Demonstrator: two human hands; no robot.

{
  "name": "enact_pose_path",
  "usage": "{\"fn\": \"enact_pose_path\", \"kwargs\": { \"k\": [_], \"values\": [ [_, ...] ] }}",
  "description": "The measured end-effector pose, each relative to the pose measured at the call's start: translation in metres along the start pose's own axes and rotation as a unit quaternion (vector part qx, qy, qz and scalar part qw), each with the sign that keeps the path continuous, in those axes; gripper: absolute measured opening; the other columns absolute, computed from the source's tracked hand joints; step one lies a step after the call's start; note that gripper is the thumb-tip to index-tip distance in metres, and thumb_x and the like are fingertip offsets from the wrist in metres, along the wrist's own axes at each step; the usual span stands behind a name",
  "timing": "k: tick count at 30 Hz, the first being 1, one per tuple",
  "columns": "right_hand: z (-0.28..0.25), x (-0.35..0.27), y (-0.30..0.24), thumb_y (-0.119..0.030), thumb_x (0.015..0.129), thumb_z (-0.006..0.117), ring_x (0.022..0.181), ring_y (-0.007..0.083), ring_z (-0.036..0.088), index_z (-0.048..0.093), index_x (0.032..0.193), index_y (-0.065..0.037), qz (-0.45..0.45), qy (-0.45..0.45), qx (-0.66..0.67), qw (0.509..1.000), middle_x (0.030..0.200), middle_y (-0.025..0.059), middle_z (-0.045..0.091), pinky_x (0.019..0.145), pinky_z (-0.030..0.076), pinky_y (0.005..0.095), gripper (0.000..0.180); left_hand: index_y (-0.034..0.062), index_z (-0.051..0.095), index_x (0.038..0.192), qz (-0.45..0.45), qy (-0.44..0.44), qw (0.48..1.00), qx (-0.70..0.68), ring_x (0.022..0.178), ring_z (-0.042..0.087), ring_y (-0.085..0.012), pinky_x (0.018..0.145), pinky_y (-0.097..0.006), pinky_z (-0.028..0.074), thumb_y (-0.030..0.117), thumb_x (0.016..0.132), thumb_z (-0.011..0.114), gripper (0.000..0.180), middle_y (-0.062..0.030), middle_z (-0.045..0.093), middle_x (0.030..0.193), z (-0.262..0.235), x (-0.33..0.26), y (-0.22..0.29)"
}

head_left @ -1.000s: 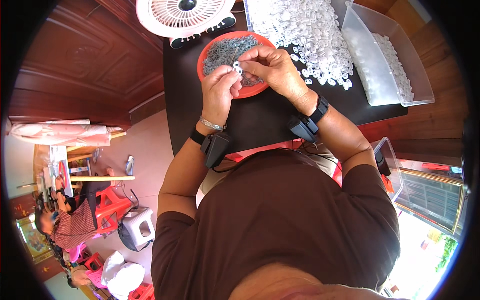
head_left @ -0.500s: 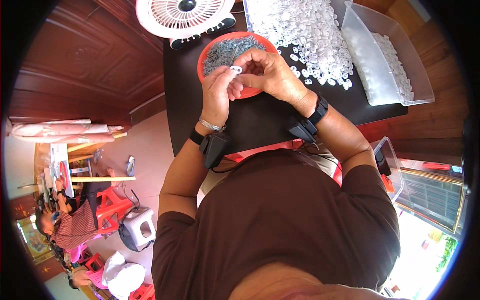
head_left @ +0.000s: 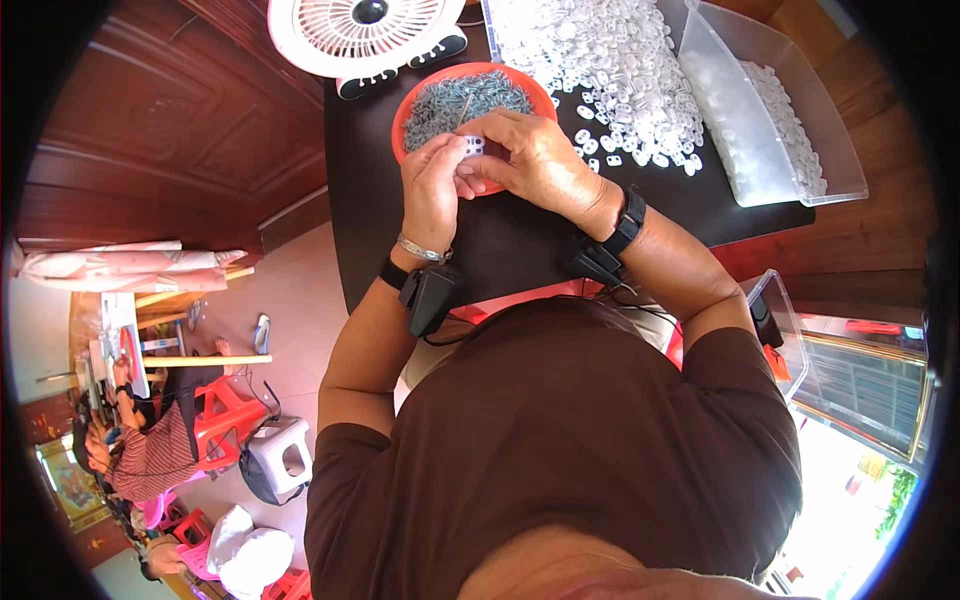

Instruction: Assembling small plastic components by hand at a workbench.

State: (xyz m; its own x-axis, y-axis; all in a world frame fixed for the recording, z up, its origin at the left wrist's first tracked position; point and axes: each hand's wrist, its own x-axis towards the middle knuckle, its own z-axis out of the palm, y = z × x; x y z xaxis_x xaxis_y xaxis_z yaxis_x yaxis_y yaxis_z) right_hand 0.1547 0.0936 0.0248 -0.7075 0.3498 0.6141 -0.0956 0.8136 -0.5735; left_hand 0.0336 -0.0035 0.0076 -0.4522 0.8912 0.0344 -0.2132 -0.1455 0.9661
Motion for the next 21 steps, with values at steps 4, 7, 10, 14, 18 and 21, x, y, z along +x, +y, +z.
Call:
{"fn": "enact_pose_path", "kwargs": {
  "k": [4, 7, 10, 14, 18, 21],
  "values": [
    [-0.0006, -0.0005, -0.0004, -0.012, 0.075, 0.072, 0.071, 0.0239, 0.064, 0.062, 0.098, -0.005, -0.015, 0.003, -0.008, 1.000, 0.082, 0.0101, 0.064, 0.063, 0.051, 0.0298, 0.027, -0.0015, 0.060, 0.085, 0.005, 0.002, 1.000, -0.007, 0.050, 0.054, -0.0108, 0.046, -0.019, 0.040, 0.019, 0.089, 0.050, 0.023, -0.0044, 0.058, 0.064, -0.0010, 0.0010, -0.0010],
    [-0.0011, -0.0022, -0.0003, -0.012, 0.075, 0.072, 0.072, 0.0232, 0.065, 0.062, 0.098, -0.004, 0.006, -0.012, 0.001, 1.000, 0.080, 0.0102, 0.066, 0.062, 0.051, 0.0287, 0.026, -0.0009, 0.060, 0.081, 0.012, -0.002, 1.000, 0.012, 0.050, 0.054, -0.0104, 0.046, -0.019, 0.040, 0.019, 0.089, 0.049, 0.024, -0.0044, 0.058, 0.063, -0.0017, 0.0006, -0.0022],
    [-0.0015, -0.0032, -0.0013, -0.011, 0.076, 0.071, 0.071, 0.0225, 0.066, 0.062, 0.097, -0.004, 0.017, -0.017, 0.005, 1.000, 0.079, 0.0101, 0.066, 0.062, 0.052, 0.0277, 0.024, -0.0003, 0.059, 0.077, 0.015, -0.010, 0.999, 0.030, 0.049, 0.053, -0.0099, 0.045, -0.020, 0.038, 0.019, 0.089, 0.049, 0.025, -0.0042, 0.057, 0.062, -0.0005, -0.0002, 0.0001],
    [-0.0026, -0.0041, -0.0037, -0.010, 0.078, 0.069, 0.069, 0.0216, 0.066, 0.063, 0.096, -0.005, 0.023, -0.018, -0.006, 1.000, 0.075, 0.0095, 0.066, 0.061, 0.052, 0.0273, 0.020, 0.0003, 0.058, 0.074, 0.016, -0.013, 0.999, 0.047, 0.048, 0.050, -0.0090, 0.045, -0.020, 0.037, 0.018, 0.088, 0.048, 0.025, -0.0039, 0.056, 0.061, 0.0004, -0.0026, 0.0017],
    [-0.0025, -0.0060, -0.0017, -0.010, 0.078, 0.068, 0.068, 0.0218, 0.066, 0.063, 0.094, -0.006, 0.021, -0.021, -0.014, 0.999, 0.074, 0.0092, 0.066, 0.060, 0.052, 0.0271, 0.017, 0.0002, 0.058, 0.073, 0.033, -0.040, 0.997, 0.051, 0.049, 0.049, -0.0081, 0.046, -0.020, 0.036, 0.017, 0.088, 0.048, 0.025, -0.0038, 0.056, 0.061, 0.0000, -0.0041, 0.0023],
    [-0.0021, -0.0051, -0.0015, -0.009, 0.079, 0.069, 0.069, 0.0188, 0.067, 0.064, 0.094, -0.005, 0.026, -0.032, -0.008, 0.999, 0.076, 0.0086, 0.066, 0.061, 0.052, 0.0260, 0.016, 0.0003, 0.058, 0.074, 0.042, -0.040, 0.997, 0.055, 0.050, 0.049, -0.0071, 0.046, -0.019, 0.036, 0.020, 0.089, 0.049, 0.026, -0.0037, 0.056, 0.062, 0.0006, -0.0057, 0.0024]
  ]
}}
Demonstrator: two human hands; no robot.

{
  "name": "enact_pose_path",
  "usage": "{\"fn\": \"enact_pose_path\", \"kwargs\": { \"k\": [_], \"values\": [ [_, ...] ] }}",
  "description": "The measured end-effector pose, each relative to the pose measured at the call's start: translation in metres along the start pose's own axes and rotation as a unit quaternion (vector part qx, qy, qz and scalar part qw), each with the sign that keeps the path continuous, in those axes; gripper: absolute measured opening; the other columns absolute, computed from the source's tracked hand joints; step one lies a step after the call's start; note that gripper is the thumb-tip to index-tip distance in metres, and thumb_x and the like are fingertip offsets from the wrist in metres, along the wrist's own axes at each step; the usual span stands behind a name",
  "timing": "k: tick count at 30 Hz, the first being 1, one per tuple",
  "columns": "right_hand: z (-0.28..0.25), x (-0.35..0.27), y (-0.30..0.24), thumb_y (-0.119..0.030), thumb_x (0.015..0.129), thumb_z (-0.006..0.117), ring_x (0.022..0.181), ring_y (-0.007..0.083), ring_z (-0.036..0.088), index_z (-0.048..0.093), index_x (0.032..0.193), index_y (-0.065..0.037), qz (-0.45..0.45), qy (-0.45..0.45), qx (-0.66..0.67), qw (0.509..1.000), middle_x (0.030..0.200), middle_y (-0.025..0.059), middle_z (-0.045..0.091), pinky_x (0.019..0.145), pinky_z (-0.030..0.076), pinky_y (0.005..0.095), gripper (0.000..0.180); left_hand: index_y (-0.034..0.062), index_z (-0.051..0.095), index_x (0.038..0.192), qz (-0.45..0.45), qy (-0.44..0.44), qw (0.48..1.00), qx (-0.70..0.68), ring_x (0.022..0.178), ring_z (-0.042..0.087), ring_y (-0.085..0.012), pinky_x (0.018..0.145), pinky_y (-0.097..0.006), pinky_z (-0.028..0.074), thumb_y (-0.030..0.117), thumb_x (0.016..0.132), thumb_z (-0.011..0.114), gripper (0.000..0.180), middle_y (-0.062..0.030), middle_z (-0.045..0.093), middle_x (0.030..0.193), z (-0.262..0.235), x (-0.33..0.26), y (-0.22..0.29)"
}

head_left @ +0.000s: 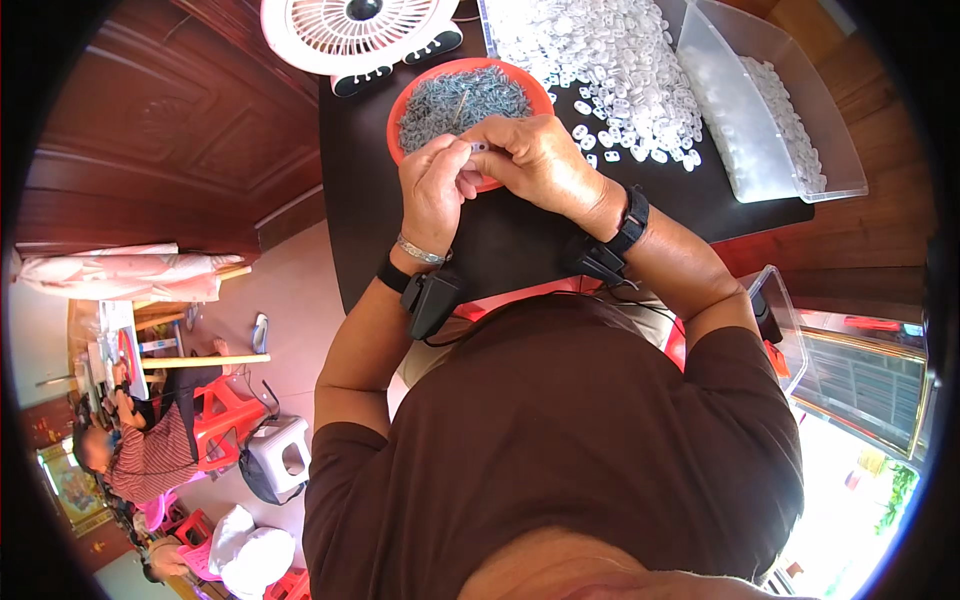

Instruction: Assembling small plastic components by hand at a workbench.

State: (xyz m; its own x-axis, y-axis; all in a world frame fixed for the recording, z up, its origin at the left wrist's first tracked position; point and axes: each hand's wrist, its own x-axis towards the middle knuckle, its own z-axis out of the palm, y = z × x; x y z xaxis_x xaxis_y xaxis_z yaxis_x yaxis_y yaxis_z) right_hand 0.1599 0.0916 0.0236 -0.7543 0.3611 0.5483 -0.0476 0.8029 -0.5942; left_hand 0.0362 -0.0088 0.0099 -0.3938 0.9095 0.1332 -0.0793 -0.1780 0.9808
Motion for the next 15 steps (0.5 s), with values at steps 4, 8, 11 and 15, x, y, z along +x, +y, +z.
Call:
{"fn": "enact_pose_path", "kwargs": {
  "k": [4, 8, 11, 15],
  "values": [
    [0.0000, 0.0037, 0.0031, -0.006, 0.077, 0.071, 0.077, 0.0119, 0.064, 0.064, 0.098, -0.002, 0.032, 0.008, 0.133, 0.991, 0.083, 0.0059, 0.067, 0.068, 0.052, 0.0240, 0.022, -0.0023, 0.061, 0.083, 0.042, 0.044, 0.997, 0.055, 0.051, 0.048, -0.0070, 0.048, -0.019, 0.035, 0.018, 0.092, 0.046, 0.027, -0.0037, 0.055, 0.062, 0.0043, -0.0002, 0.0017],
    [-0.0002, 0.0040, 0.0058, -0.004, 0.076, 0.072, 0.083, 0.0101, 0.062, 0.064, 0.101, -0.001, 0.055, -0.003, 0.200, 0.978, 0.087, 0.0045, 0.066, 0.074, 0.051, 0.0234, 0.027, -0.0032, 0.062, 0.089, 0.067, 0.042, 0.994, 0.080, 0.053, 0.046, -0.0059, 0.049, -0.019, 0.035, 0.016, 0.093, 0.046, 0.026, -0.0020, 0.054, 0.062, 0.0019, 0.0007, 0.0005],
    [0.0019, 0.0030, 0.0075, -0.004, 0.076, 0.072, 0.083, 0.0100, 0.062, 0.064, 0.100, -0.001, 0.065, -0.001, 0.231, 0.971, 0.088, 0.0048, 0.066, 0.075, 0.051, 0.0235, 0.026, -0.0017, 0.060, 0.084, 0.083, 0.046, 0.994, 0.061, 0.052, 0.046, -0.0027, 0.047, -0.017, 0.035, 0.021, 0.093, 0.051, 0.026, 0.0008, 0.054, 0.063, 0.0024, 0.0017, 0.0001],
    [-0.0027, 0.0028, 0.0040, -0.004, 0.076, 0.071, 0.082, 0.0099, 0.062, 0.064, 0.100, -0.001, 0.035, 0.011, 0.184, 0.982, 0.087, 0.0053, 0.066, 0.074, 0.051, 0.0237, 0.025, -0.0015, 0.060, 0.085, 0.086, 0.034, 0.994, 0.066, 0.052, 0.047, -0.0033, 0.047, -0.018, 0.036, 0.021, 0.093, 0.051, 0.026, -0.0001, 0.056, 0.064, 0.0023, 0.0023, 0.0010]
  ]
}}
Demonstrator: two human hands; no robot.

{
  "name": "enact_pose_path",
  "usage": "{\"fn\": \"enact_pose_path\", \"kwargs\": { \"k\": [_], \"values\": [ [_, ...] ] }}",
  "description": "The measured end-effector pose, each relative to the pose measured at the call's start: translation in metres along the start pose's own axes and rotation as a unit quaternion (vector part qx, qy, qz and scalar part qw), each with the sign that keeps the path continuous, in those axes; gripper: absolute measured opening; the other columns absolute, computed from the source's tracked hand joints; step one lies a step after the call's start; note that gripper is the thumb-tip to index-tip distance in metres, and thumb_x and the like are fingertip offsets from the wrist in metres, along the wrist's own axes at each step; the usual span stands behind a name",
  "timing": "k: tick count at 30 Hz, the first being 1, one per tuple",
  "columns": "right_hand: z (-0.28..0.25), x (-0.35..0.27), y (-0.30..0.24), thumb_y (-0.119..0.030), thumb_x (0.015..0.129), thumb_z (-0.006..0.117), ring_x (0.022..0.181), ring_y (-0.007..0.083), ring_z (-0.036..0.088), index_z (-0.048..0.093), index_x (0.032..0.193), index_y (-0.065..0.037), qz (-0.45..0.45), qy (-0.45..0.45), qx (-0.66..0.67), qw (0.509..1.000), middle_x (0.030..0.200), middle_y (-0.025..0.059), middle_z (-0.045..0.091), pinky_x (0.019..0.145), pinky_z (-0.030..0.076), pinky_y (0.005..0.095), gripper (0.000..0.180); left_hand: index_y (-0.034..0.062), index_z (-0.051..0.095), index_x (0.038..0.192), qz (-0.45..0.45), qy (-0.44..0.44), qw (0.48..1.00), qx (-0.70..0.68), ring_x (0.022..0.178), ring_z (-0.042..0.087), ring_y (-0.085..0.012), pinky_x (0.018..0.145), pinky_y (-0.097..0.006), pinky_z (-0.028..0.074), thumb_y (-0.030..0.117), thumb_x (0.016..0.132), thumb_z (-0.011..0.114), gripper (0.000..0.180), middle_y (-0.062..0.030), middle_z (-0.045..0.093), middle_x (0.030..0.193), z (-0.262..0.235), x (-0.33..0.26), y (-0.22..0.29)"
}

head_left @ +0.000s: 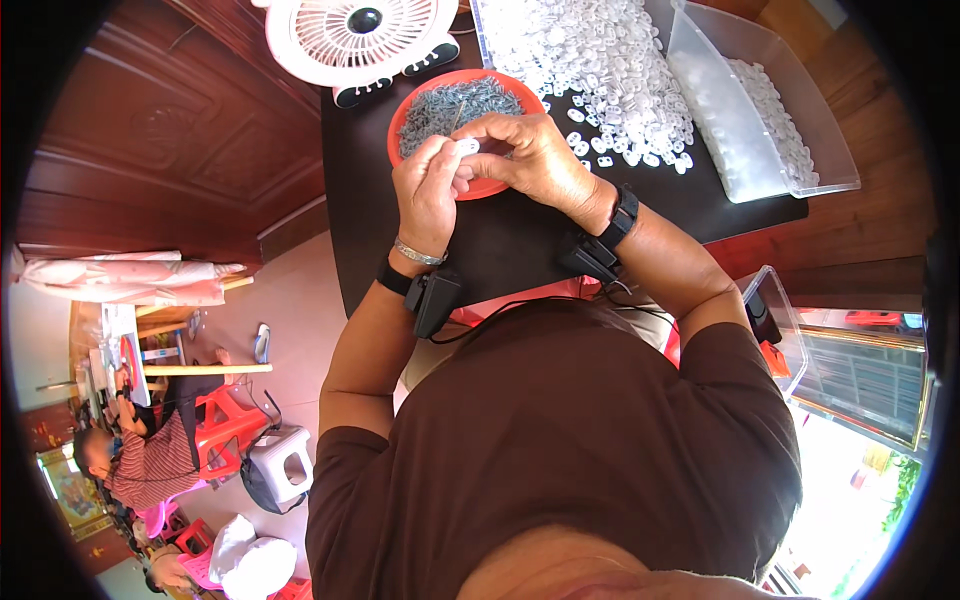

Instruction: Assembling small plastic components by hand at a workbench.

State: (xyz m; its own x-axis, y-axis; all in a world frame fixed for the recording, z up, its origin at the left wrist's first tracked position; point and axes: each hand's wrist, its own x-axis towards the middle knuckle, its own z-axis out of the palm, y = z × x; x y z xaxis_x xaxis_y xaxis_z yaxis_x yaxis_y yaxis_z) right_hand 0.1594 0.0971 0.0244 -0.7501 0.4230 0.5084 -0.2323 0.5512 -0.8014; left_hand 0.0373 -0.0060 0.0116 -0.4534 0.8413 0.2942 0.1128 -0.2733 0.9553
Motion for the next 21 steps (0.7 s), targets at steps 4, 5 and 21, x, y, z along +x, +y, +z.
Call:
{"fn": "enact_pose_path", "kwargs": {
  "k": [4, 5, 21],
  "values": [
    [-0.002, -0.001, -0.002, -0.006, 0.077, 0.072, 0.079, 0.0128, 0.065, 0.063, 0.099, 0.000, -0.075, 0.042, -0.083, 0.993, 0.087, 0.0079, 0.068, 0.071, 0.052, 0.0249, 0.024, -0.0003, 0.060, 0.084, -0.020, 0.008, 1.000, -0.017, 0.054, 0.049, -0.0053, 0.049, -0.018, 0.038, 0.020, 0.092, 0.050, 0.024, -0.0016, 0.058, 0.066, 0.000, 0.000, 0.001],
    [-0.007, -0.001, -0.001, -0.011, 0.076, 0.073, 0.078, 0.0148, 0.067, 0.064, 0.099, 0.000, -0.056, 0.056, -0.105, 0.991, 0.087, 0.0096, 0.068, 0.069, 0.052, 0.0257, 0.027, 0.0010, 0.059, 0.081, -0.021, 0.008, 1.000, -0.011, 0.054, 0.049, -0.0052, 0.049, -0.018, 0.037, 0.020, 0.092, 0.050, 0.024, -0.0014, 0.057, 0.066, -0.001, 0.001, 0.000],
    [-0.145, -0.016, -0.023, -0.024, 0.079, 0.068, 0.087, 0.0273, 0.062, 0.068, 0.094, -0.010, 0.020, 0.225, -0.493, 0.840, 0.092, 0.0100, 0.067, 0.075, 0.048, 0.0340, 0.021, 0.0016, 0.058, 0.075, 0.005, -0.002, 1.000, 0.005, 0.053, 0.046, -0.0047, 0.047, -0.018, 0.036, 0.017, 0.091, 0.050, 0.024, -0.0004, 0.054, 0.064, -0.005, 0.004, 0.002]
  ]
}}
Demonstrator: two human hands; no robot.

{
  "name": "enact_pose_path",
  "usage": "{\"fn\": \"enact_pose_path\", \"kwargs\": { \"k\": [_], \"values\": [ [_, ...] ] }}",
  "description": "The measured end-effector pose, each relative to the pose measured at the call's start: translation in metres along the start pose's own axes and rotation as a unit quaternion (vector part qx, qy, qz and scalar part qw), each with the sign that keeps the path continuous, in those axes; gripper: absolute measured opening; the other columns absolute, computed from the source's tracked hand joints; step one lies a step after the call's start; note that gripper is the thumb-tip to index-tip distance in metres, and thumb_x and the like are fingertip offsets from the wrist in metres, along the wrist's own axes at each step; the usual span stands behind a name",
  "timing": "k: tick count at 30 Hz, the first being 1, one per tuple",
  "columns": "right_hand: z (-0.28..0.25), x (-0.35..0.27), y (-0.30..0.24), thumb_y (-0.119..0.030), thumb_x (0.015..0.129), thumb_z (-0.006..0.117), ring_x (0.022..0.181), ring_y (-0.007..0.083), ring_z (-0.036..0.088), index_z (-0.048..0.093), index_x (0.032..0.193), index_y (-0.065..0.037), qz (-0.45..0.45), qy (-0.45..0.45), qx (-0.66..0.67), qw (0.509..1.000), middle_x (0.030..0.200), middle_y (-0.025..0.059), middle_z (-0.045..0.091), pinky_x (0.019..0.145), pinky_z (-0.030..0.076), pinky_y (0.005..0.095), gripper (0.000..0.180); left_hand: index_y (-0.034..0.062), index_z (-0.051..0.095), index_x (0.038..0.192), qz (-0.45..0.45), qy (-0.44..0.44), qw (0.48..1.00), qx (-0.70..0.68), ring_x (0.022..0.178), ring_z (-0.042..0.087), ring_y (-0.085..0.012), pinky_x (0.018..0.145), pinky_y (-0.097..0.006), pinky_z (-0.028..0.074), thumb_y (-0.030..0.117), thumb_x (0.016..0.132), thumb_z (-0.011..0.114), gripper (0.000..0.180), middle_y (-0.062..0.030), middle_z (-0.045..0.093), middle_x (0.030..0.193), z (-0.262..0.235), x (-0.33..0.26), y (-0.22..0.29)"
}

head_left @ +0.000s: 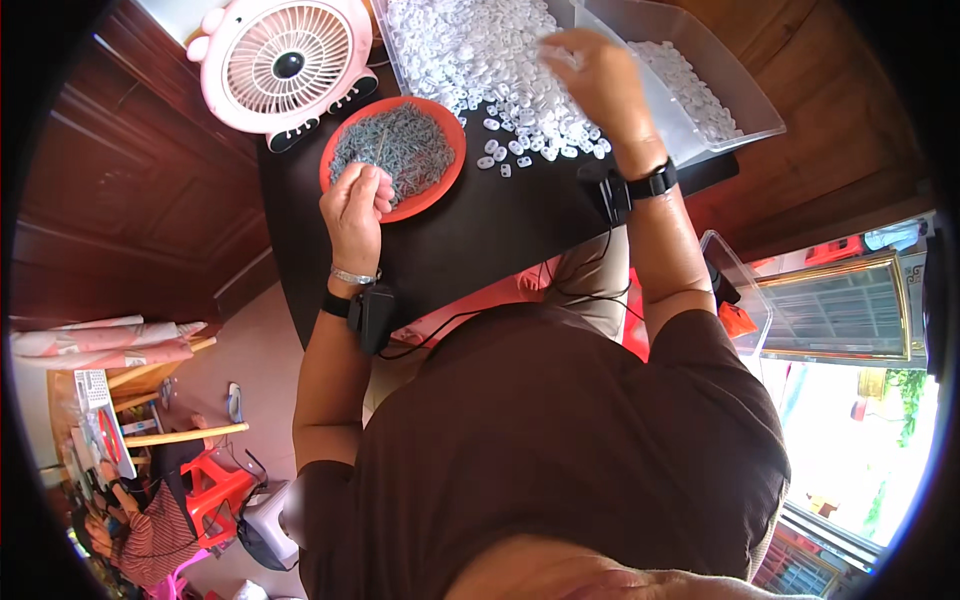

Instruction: Assembling small plastic components by hand at a workbench.

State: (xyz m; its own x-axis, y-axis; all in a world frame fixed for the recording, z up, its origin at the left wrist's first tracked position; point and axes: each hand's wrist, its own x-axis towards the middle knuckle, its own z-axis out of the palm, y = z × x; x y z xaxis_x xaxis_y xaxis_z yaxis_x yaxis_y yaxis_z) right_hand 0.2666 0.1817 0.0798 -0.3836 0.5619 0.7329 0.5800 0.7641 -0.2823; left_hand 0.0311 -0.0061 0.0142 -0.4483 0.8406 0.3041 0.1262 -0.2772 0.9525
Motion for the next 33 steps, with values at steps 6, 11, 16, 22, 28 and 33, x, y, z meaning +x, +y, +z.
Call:
{"fn": "enact_pose_path", "kwargs": {
  "k": [6, 11, 16, 22, 28, 33],
  "values": [
    [0.024, -0.045, 0.004, -0.021, 0.075, 0.064, 0.074, 0.0238, 0.063, 0.068, 0.084, -0.010, 0.021, -0.325, 0.059, 0.944, 0.079, 0.0074, 0.065, 0.067, 0.048, 0.0334, 0.015, 0.0011, 0.058, 0.075, -0.018, 0.000, 1.000, -0.017, 0.054, 0.046, -0.0041, 0.047, -0.018, 0.036, 0.017, 0.091, 0.051, 0.023, -0.0003, 0.054, 0.065, -0.001, 0.001, 0.000],
    [0.028, -0.062, 0.008, -0.026, 0.074, 0.063, 0.081, 0.0261, 0.062, 0.068, 0.083, -0.015, -0.017, -0.380, 0.044, 0.924, 0.081, 0.0046, 0.065, 0.072, 0.049, 0.0374, 0.015, 0.0008, 0.059, 0.076, -0.016, -0.008, 1.000, -0.001, 0.054, 0.046, -0.0040, 0.048, -0.018, 0.036, 0.017, 0.091, 0.051, 0.023, -0.0002, 0.054, 0.064, -0.002, 0.000, -0.001],
    [0.033, -0.063, 0.002, -0.026, 0.074, 0.063, 0.080, 0.0261, 0.062, 0.064, 0.083, -0.014, 0.013, -0.362, -0.001, 0.932, 0.081, 0.0041, 0.065, 0.071, 0.049, 0.0379, 0.015, 0.0006, 0.058, 0.076, -0.017, -0.011, 1.000, -0.008, 0.056, 0.048, -0.0043, 0.049, -0.018, 0.037, 0.016, 0.091, 0.051, 0.023, -0.0007, 0.056, 0.068, -0.001, 0.001, -0.002],
    [0.036, -0.061, 0.002, -0.022, 0.073, 0.064, 0.074, 0.0250, 0.063, 0.064, 0.084, -0.010, 0.018, -0.348, 0.042, 0.936, 0.076, 0.0074, 0.064, 0.067, 0.049, 0.0361, 0.016, 0.0005, 0.059, 0.077, -0.016, -0.012, 1.000, -0.009, 0.059, 0.049, -0.0047, 0.051, -0.018, 0.039, 0.017, 0.091, 0.052, 0.023, -0.0008, 0.057, 0.071, -0.003, 0.001, -0.002],
    [0.037, -0.055, 0.001, -0.020, 0.073, 0.064, 0.076, 0.0249, 0.062, 0.064, 0.086, -0.010, 0.014, -0.380, 0.045, 0.924, 0.078, 0.0076, 0.064, 0.068, 0.048, 0.0354, 0.016, 0.0000, 0.059, 0.078, -0.021, -0.020, 1.000, -0.004, 0.059, 0.049, -0.0050, 0.051, -0.019, 0.039, 0.017, 0.092, 0.051, 0.023, -0.0011, 0.057, 0.072, -0.003, 0.000, -0.001],
    [0.042, -0.050, 0.005, -0.020, 0.073, 0.064, 0.079, 0.0250, 0.061, 0.064, 0.084, -0.010, 0.001, -0.402, 0.037, 0.915, 0.080, 0.0068, 0.063, 0.070, 0.047, 0.0358, 0.015, 0.0001, 0.058, 0.078, -0.013, -0.017, 1.000, -0.015, 0.059, 0.049, -0.0054, 0.052, -0.019, 0.039, 0.014, 0.091, 0.050, 0.021, -0.0015, 0.056, 0.072, -0.001, 0.001, 0.002]
  ]
}}
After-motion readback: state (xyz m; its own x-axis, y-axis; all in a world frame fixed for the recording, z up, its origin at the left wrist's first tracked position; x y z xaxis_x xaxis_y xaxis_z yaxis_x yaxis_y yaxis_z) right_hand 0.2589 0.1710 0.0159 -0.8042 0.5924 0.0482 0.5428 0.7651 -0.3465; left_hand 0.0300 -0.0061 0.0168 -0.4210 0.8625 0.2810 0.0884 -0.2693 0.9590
